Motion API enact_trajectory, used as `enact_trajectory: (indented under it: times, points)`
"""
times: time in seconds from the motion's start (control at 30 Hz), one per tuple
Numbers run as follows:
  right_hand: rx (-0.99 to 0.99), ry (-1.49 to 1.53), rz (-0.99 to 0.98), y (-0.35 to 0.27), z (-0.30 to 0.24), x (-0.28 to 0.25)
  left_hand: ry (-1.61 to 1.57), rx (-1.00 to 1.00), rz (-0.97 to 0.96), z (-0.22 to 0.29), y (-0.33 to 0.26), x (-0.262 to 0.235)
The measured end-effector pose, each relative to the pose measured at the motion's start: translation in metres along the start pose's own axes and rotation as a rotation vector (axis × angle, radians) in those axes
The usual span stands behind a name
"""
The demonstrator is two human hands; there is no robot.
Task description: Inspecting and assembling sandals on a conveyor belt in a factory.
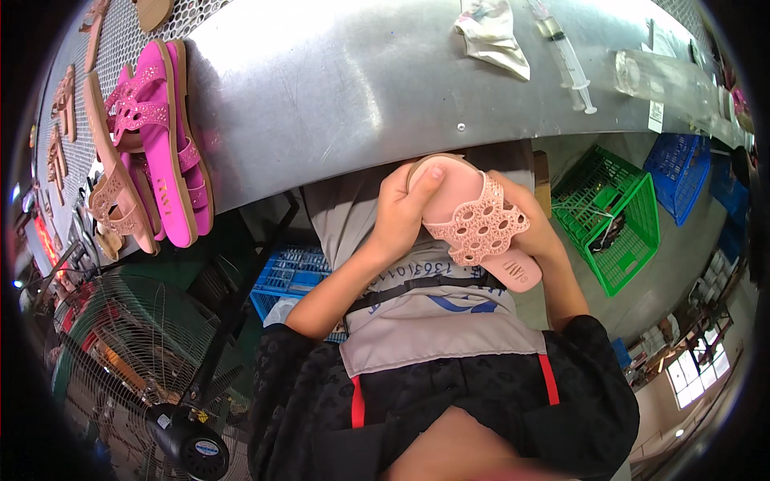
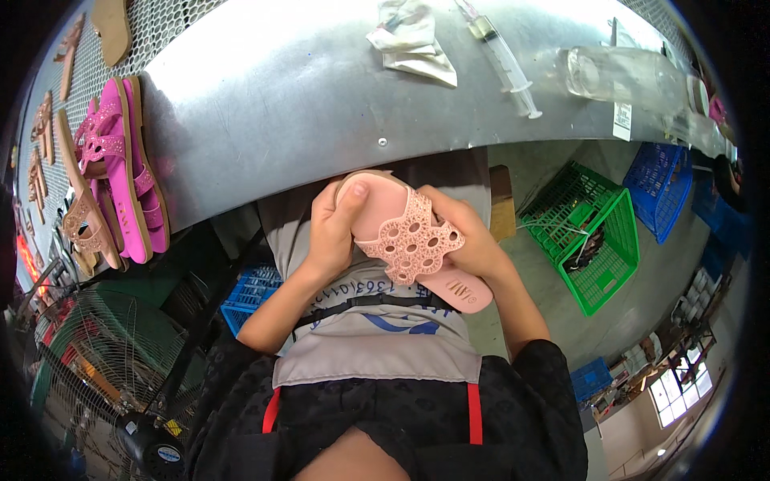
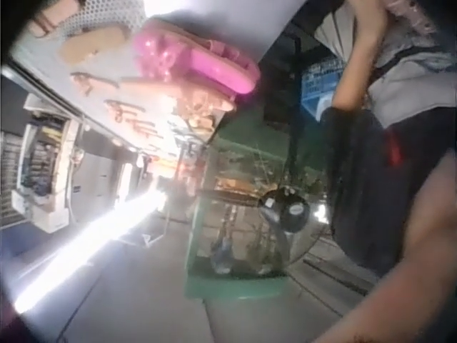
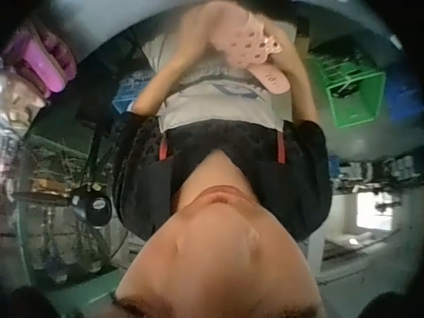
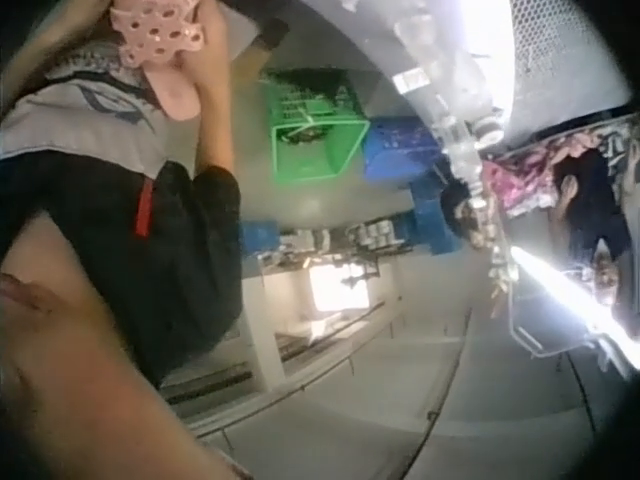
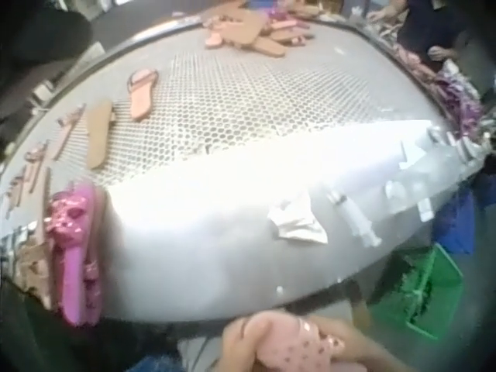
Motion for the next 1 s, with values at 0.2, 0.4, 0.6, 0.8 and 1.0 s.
enact_trajectory:
  times: [0.2,0.4,0.6,0.8,1.0]
  points:
    - [0.088,0.244,0.023,-0.01,-0.002,0.013,-0.049,-0.023,0.153,0.003,-0.006,0.003]
    - [0.253,0.424,0.019,-0.016,-0.016,0.02,-0.151,-0.077,0.221,0.019,-0.01,0.014]
    - [0.213,0.467,-0.005,-0.013,-0.018,0.021,-0.127,-0.093,0.215,0.024,-0.006,0.015]
    - [0.094,0.411,-0.012,-0.003,0.004,0.015,0.04,0.153,0.119,0.026,-0.005,0.007]
    - [-0.186,0.014,0.035,-0.038,-0.021,0.029,0.018,0.265,-0.075,0.067,-0.03,0.025]
Point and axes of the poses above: each hand's wrist, its own y-axis towards the middle knuckle, its own x-axis out of the palm, z = x × y, the point moved 7 cm from there along y, towards the middle knuckle, and after that the axes turned 13 degrees about x, right-handed, at the moved point
